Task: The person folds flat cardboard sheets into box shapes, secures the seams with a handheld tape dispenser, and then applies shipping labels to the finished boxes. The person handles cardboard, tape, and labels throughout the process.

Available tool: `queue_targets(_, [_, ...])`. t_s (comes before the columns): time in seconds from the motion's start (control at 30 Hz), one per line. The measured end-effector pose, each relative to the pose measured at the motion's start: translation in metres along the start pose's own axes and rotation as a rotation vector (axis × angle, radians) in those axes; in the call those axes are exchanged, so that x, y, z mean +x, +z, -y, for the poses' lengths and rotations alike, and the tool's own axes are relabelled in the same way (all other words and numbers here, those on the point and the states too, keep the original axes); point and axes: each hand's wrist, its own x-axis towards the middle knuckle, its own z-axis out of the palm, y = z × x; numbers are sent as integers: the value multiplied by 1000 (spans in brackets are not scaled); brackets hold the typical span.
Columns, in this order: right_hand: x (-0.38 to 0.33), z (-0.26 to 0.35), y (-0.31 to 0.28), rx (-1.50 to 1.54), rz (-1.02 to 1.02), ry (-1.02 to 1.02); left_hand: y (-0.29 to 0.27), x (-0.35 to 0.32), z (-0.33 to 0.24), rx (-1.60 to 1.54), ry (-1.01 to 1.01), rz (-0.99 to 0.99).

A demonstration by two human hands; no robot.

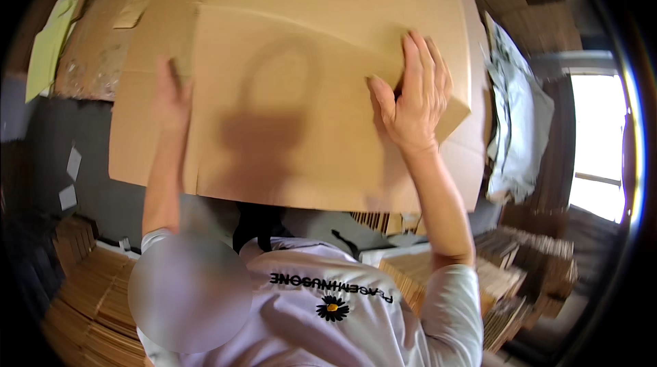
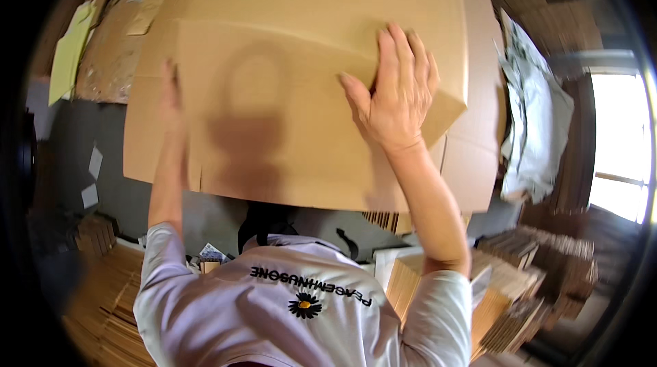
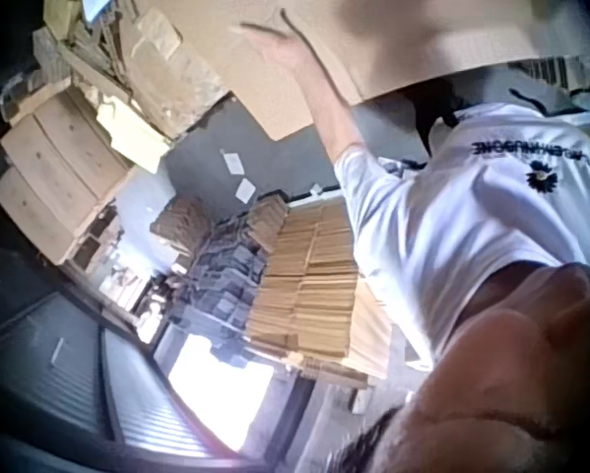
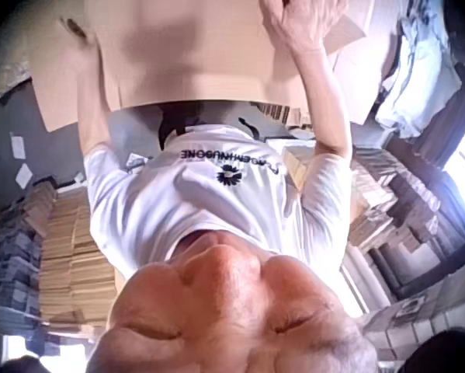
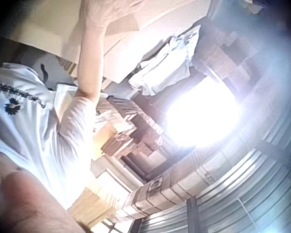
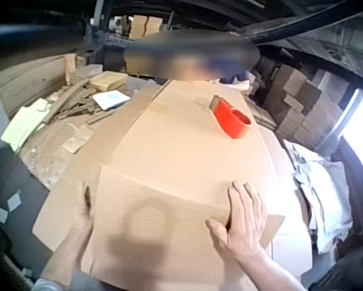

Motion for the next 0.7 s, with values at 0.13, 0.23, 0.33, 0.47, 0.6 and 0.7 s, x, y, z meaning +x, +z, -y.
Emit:
queue_targets(0.13, [-14, -13, 42, -107, -264, 24, -40, -48, 34, 1229, 409, 393])
queue_targets(0.23, [-8, -3, 39, -74, -281, 8, 74, -73, -17, 282, 852, 665])
queue_targets(0.33, [4, -1, 24, -5, -248, 2, 174, -42, -30, 304, 1154, 536])
queue_targets(0.47, [85, 3, -7, 276, 174, 134, 172, -45, -18, 310, 1173, 520])
queue_targets(0.6, [213, 45, -43, 278, -282, -94, 169, -45, -29, 334, 1223, 376])
queue_targets(0.7, [171, 94, 18, 347, -40, -40, 168, -36, -79, 2411, 2951, -1184])
